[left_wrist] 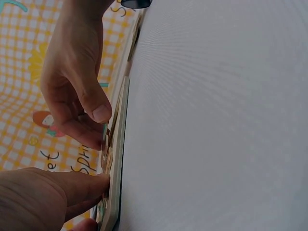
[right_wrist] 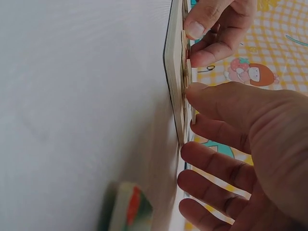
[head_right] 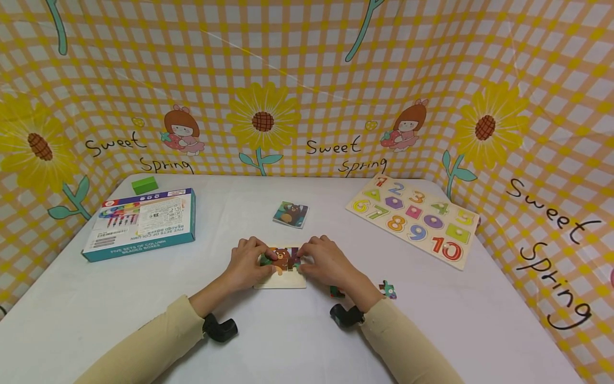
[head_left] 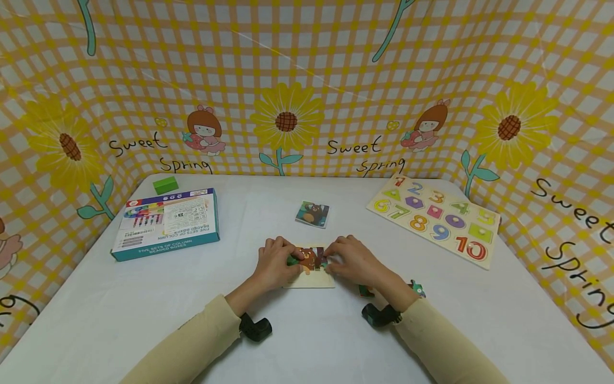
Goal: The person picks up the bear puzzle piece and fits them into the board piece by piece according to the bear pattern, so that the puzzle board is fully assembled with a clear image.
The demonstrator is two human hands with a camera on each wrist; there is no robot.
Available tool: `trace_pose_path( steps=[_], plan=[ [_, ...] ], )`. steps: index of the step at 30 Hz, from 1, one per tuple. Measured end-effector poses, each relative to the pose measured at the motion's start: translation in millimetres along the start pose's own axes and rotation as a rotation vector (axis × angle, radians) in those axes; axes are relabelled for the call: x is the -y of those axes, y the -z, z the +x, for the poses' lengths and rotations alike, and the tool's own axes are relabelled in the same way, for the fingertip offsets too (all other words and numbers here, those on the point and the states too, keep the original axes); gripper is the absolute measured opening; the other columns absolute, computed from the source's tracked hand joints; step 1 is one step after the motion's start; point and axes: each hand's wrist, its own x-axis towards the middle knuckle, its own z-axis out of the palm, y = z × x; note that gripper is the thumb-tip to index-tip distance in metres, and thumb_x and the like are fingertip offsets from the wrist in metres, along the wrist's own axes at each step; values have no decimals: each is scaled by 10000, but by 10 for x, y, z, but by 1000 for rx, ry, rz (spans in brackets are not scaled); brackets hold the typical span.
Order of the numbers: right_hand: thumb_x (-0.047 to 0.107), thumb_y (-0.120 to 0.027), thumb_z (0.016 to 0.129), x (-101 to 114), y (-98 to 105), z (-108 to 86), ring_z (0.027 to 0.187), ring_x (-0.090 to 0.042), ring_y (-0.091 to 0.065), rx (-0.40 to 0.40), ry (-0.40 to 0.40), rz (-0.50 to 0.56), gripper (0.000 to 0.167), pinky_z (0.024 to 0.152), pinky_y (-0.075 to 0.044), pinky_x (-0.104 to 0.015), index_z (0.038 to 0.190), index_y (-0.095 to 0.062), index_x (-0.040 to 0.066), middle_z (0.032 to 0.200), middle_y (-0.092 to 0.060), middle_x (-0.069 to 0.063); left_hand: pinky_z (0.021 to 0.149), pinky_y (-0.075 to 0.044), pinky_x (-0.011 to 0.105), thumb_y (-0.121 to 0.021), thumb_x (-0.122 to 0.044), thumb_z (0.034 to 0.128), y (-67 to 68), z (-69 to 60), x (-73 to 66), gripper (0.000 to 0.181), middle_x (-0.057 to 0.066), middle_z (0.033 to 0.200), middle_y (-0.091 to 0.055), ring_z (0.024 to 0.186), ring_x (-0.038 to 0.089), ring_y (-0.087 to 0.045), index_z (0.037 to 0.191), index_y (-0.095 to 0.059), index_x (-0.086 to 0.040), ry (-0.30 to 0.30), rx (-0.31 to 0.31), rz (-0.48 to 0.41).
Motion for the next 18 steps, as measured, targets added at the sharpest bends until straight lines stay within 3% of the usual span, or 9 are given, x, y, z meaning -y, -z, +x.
trace_pose_path(
  steps=[18],
  plan=[
    [262, -748, 784, 29, -5, 11, 934, -199, -490, 17, -24, -17, 257, 819, -422, -389, 1009, -714, 143, 1023, -608, -34, 841, -286, 454, -687, -174, 764, -3, 5, -15, 124, 68, 1050, -536, 1007, 256, -389, 886, -695, -152, -22, -11, 2]
  ],
)
